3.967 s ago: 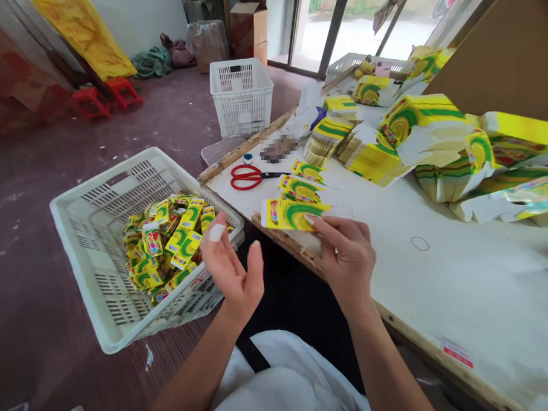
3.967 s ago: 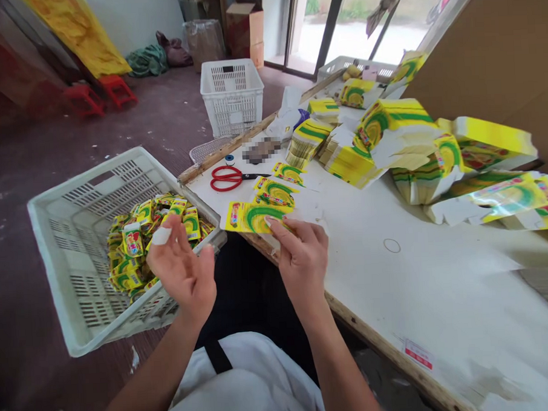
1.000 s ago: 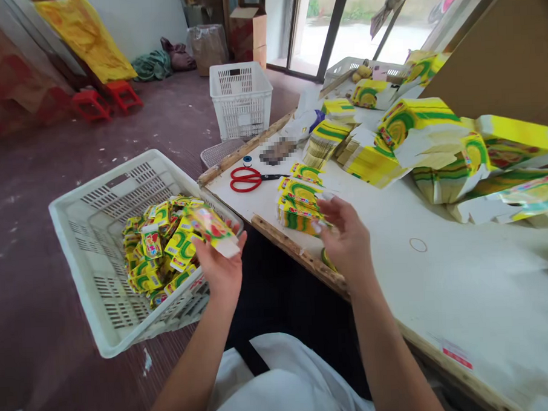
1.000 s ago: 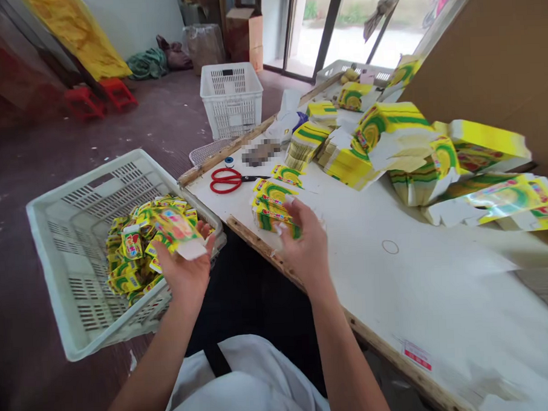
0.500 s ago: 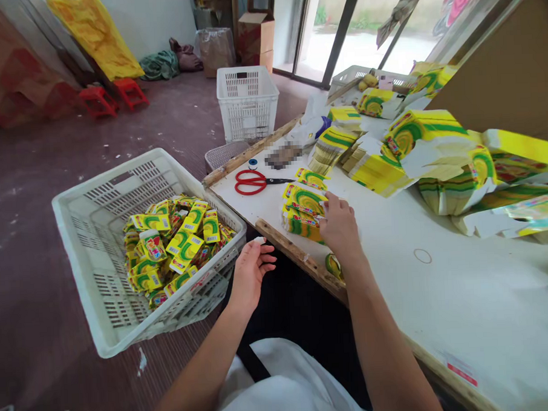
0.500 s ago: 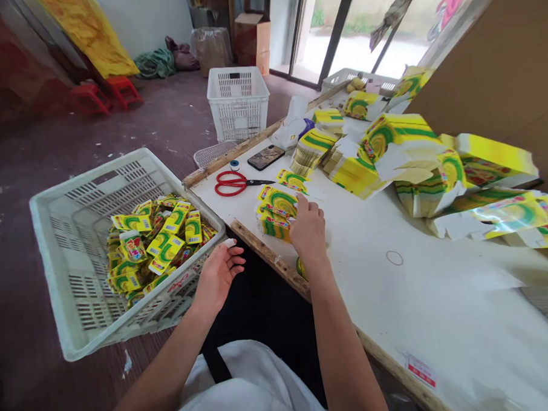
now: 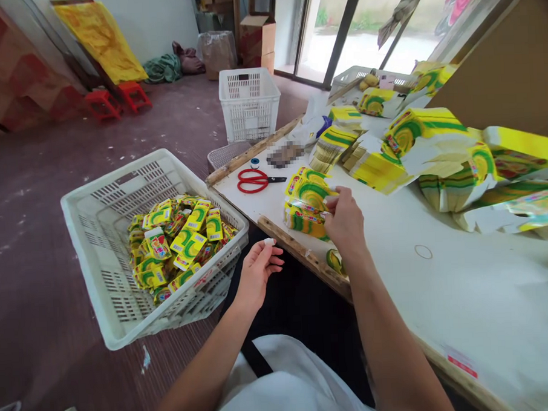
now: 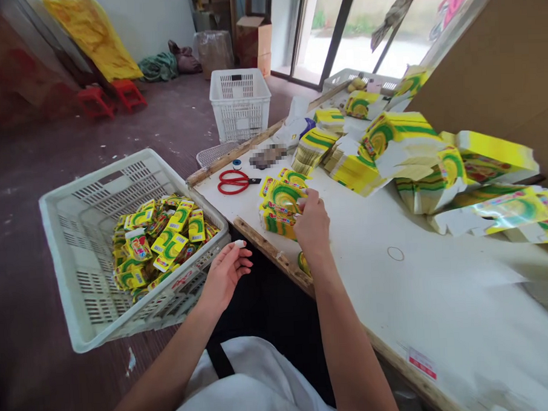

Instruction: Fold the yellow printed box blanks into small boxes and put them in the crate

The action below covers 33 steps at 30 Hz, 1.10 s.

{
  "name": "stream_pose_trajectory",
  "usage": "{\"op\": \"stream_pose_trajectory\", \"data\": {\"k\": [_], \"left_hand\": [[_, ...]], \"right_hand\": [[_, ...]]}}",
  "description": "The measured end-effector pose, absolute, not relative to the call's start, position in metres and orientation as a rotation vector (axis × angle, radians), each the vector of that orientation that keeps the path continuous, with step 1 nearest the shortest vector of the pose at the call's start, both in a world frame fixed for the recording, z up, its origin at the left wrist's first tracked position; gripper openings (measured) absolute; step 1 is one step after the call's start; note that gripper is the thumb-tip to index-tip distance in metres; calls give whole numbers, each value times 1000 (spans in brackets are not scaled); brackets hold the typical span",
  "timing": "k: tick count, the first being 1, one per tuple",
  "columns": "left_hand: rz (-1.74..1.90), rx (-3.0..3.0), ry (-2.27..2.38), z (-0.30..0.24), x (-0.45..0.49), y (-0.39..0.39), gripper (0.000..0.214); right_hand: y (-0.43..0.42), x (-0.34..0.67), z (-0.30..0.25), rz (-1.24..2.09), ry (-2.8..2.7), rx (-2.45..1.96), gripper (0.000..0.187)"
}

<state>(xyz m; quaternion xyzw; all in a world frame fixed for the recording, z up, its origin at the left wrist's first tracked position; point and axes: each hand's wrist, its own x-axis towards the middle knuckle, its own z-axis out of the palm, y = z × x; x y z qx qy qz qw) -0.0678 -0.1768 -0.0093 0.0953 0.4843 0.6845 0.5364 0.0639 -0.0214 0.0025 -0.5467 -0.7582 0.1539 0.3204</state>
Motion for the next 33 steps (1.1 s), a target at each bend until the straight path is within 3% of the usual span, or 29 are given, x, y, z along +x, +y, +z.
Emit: {"op": "stream_pose_trajectory", "data": {"k": [13,18,26,33], "left_hand": [[1583,350,1146,-12,-65,-173,44],[1778,451,992,-2,-63,-164,64],[2046,407,1121,6,-64,-159,66],[1921,440,1066,14,-72,-164,59]], "right_hand": [[-29,71,19,549,-1887,-1483,48],[-77,62,28,1045,-2030,-1035,48],[-127,41,16,1533,-1746,-709,53],[-134,38,12,1912,-1618,-651,65]]}}
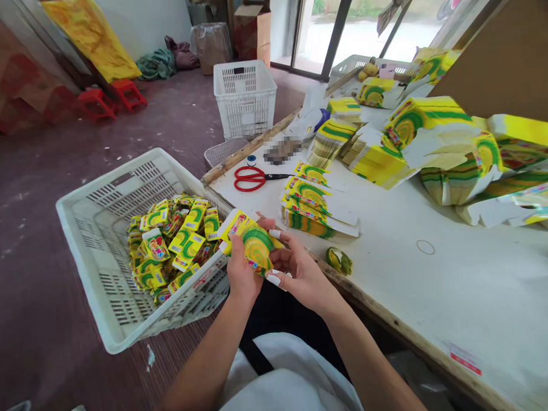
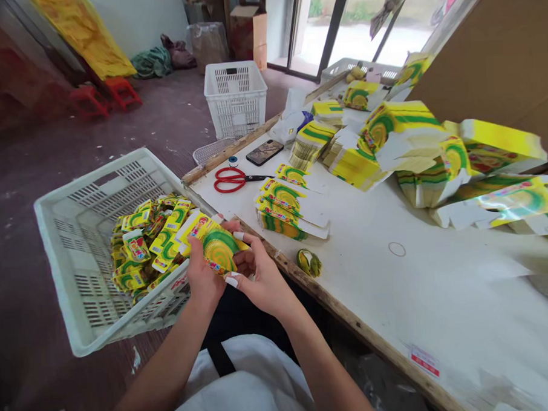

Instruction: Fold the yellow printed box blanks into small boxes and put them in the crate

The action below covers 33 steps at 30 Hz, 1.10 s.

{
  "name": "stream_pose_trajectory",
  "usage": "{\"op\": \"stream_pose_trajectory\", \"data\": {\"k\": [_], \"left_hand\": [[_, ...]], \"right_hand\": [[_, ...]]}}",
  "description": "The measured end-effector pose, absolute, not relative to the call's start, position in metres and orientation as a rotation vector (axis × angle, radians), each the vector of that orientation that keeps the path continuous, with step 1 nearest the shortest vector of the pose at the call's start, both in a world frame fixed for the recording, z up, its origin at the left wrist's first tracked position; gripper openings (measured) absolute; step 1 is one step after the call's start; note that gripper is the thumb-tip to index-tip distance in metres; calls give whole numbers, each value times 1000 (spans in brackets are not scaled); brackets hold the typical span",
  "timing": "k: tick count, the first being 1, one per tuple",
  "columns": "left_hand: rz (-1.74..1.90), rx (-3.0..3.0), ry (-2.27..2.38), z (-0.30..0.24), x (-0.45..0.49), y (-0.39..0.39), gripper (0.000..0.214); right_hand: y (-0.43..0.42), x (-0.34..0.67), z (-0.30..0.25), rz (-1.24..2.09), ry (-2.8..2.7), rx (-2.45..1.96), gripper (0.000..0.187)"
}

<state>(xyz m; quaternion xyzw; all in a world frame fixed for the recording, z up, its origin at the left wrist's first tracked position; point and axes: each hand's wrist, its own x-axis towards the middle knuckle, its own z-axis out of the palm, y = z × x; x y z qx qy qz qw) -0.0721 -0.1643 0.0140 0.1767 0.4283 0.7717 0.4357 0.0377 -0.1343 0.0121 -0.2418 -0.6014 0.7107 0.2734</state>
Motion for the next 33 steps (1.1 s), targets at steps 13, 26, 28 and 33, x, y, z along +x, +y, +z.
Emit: {"op": "stream_pose_trajectory", "data": {"k": [13,26,28,33], "left_hand": [[2067,397,1224,12,-65,-164,59],[2108,468,1500,12,-78,-169,31],[2115,483,1463,12,-76,-168,32],[2128,508,1338,13,-76,-167,27]], "right_hand": [[-141,35,13,1623,-1714,-828,43],[-147,24,9,1701,-1618,-766,22],[-144,25,8,1672,-1620,-764,29],[-148,26,8,1683,-1567,-727,41]]}}
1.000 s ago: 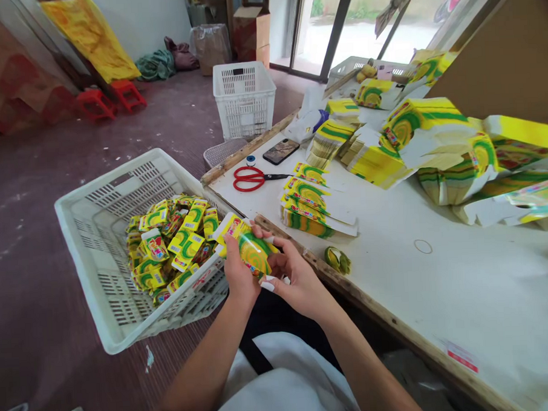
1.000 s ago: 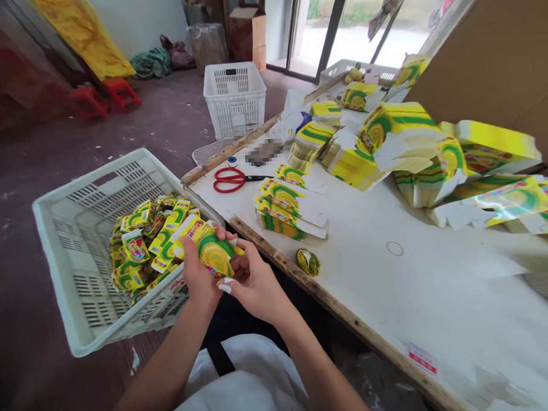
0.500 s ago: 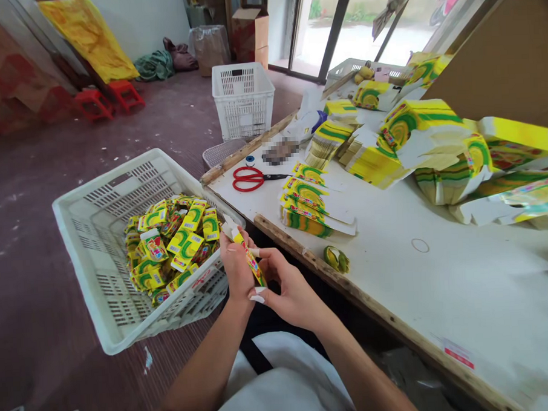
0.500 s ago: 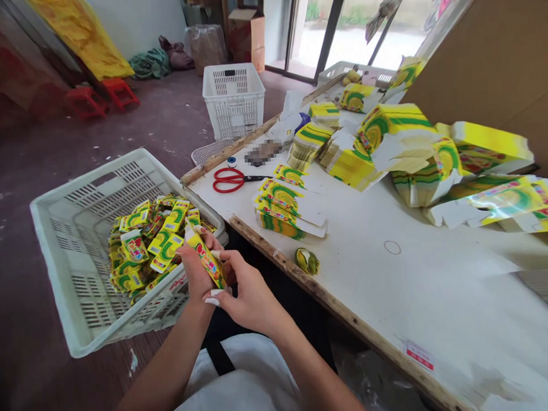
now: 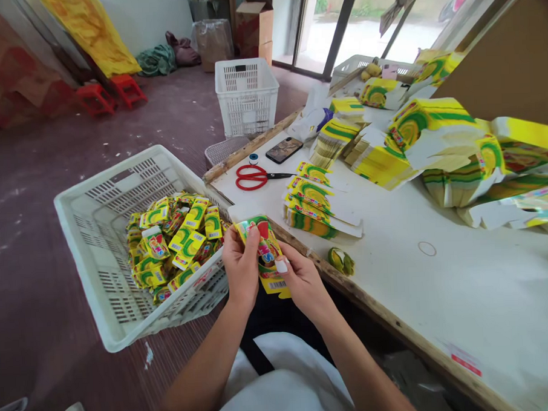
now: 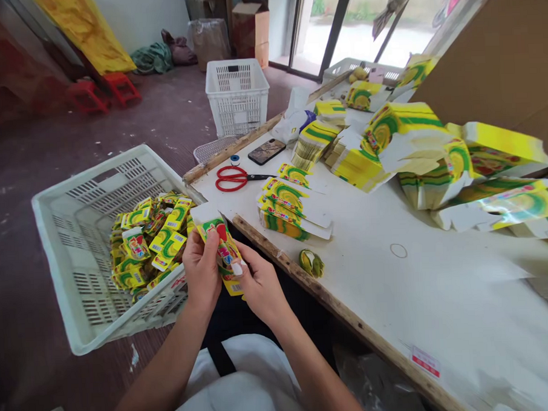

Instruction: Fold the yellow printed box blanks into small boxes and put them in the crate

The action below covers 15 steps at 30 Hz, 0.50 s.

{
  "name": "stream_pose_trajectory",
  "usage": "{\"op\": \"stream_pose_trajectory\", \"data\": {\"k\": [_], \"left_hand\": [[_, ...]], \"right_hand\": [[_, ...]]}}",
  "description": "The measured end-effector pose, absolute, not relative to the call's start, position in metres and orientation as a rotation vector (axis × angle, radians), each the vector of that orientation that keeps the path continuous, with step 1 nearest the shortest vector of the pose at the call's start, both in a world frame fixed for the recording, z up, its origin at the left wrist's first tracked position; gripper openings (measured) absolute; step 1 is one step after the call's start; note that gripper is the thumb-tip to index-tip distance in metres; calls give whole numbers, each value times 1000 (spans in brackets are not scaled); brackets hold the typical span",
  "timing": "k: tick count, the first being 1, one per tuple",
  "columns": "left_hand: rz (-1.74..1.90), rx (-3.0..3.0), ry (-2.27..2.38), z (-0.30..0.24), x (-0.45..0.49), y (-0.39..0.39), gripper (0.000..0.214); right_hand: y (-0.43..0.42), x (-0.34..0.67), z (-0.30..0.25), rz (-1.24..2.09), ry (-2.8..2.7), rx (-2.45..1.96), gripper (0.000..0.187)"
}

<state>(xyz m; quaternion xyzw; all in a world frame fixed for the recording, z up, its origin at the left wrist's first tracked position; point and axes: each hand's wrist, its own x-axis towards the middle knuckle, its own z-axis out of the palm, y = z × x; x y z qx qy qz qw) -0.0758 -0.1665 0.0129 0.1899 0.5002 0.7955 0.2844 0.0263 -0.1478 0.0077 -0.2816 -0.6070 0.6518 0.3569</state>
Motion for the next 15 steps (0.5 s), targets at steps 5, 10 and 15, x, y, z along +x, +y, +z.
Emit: {"op": "stream_pose_trajectory", "data": {"k": [5,10,15], "left_hand": [[2109,562,1308,8,-79,-168,22],[2043,745,1334,9,-76,-171,36],[1884,828,1510,13,-70,-175,59]], "right_hand": [[-148,25,1,1648,-1557,-757,46],[-146,24,-4,1460,-1686,-825,45],[-153,24,5,1286,-1910,-794,40]]}}
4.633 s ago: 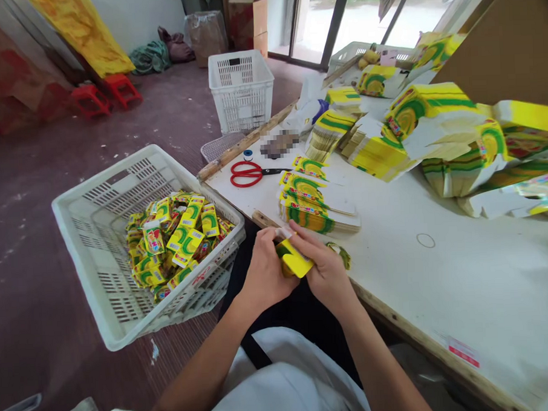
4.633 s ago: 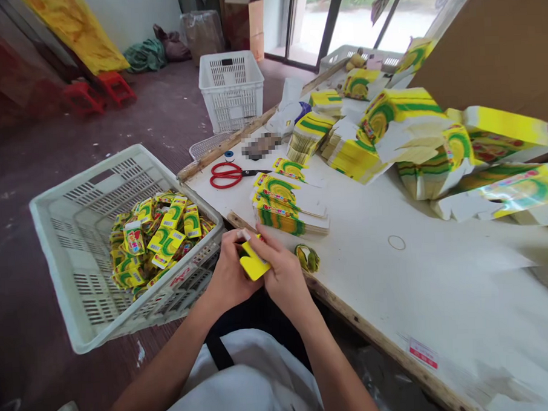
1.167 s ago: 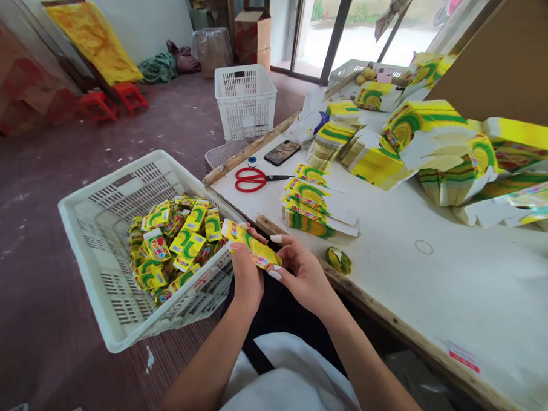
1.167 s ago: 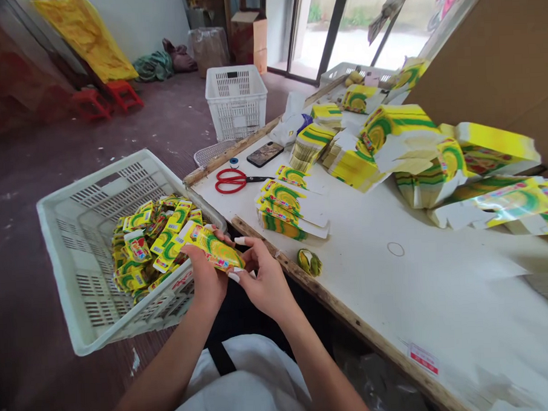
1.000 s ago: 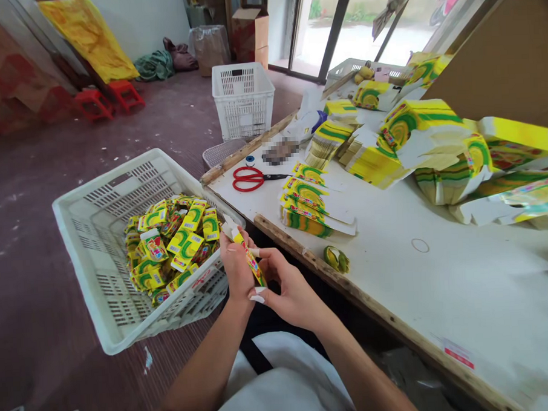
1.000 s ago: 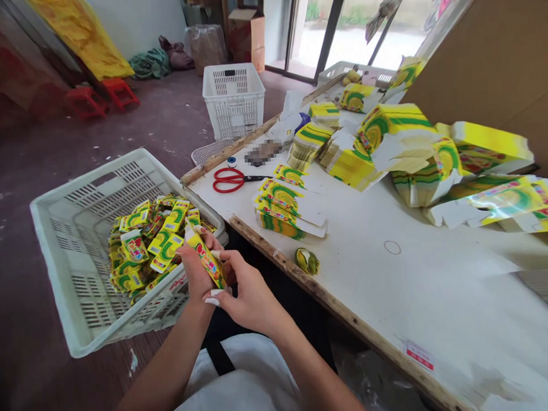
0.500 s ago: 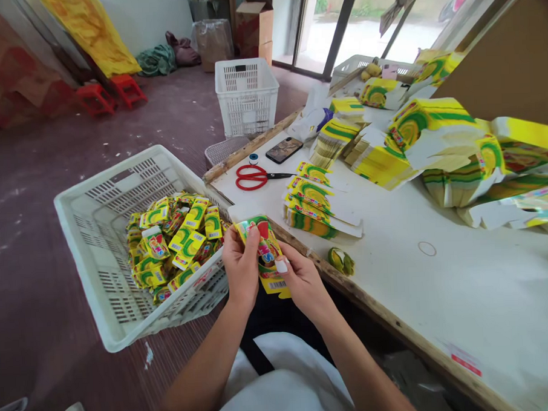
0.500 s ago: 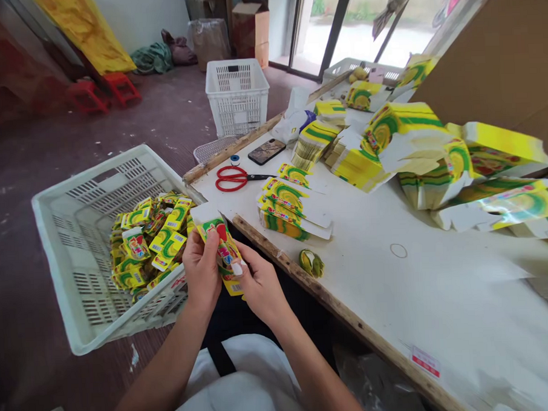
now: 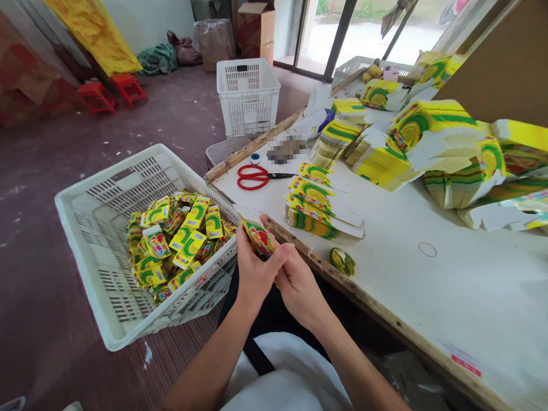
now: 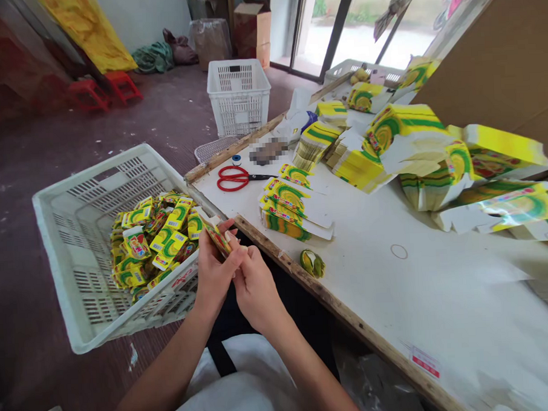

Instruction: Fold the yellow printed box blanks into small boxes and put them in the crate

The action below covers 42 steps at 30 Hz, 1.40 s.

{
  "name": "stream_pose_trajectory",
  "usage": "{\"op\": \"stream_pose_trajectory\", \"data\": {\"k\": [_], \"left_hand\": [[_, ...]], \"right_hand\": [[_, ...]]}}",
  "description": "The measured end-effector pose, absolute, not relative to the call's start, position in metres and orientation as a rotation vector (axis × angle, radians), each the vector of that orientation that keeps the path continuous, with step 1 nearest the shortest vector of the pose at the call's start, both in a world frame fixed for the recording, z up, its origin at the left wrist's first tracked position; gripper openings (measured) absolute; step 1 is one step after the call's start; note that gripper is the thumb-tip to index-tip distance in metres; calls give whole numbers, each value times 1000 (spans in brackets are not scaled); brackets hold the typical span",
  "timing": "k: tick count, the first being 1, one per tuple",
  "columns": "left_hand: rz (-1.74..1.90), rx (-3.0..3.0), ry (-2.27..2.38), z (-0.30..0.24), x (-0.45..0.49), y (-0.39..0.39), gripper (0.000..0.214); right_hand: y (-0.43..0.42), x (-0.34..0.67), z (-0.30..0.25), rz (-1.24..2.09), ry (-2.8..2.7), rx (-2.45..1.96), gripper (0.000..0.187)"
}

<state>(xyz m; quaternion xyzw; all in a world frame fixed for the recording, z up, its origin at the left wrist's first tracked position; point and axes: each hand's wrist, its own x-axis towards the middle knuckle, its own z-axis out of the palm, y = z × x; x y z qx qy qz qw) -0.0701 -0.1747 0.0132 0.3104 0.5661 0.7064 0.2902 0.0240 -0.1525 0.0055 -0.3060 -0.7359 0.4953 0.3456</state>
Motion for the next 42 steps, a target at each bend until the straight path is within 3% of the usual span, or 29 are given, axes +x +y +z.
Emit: {"op": "stream_pose_trajectory", "data": {"k": [8,15,26,35,38,42], "left_hand": [[1941,544,1325,13,-71,-174,40],[2008,569,1217,5,-69,-171,22],[2040,497,1294,0,-66,-169,37],[2432,1290,1607,32,-69,-188,33],[2218,1616,1622,44,-75,-195,43],[1626,1648,1910,45,-87,-195,60]], "right_hand": [[-143,32,12,1378,-1895,-628,42],[-137,35,6,1334,-1672,-814,36],[-135,39,14,1277,-1621,-879,29],[-127,56,33,736,-1862,-830,35],[-126,58,35,656,-2038,-718,36],[-125,59,33,535,-2168,-675,39]]}}
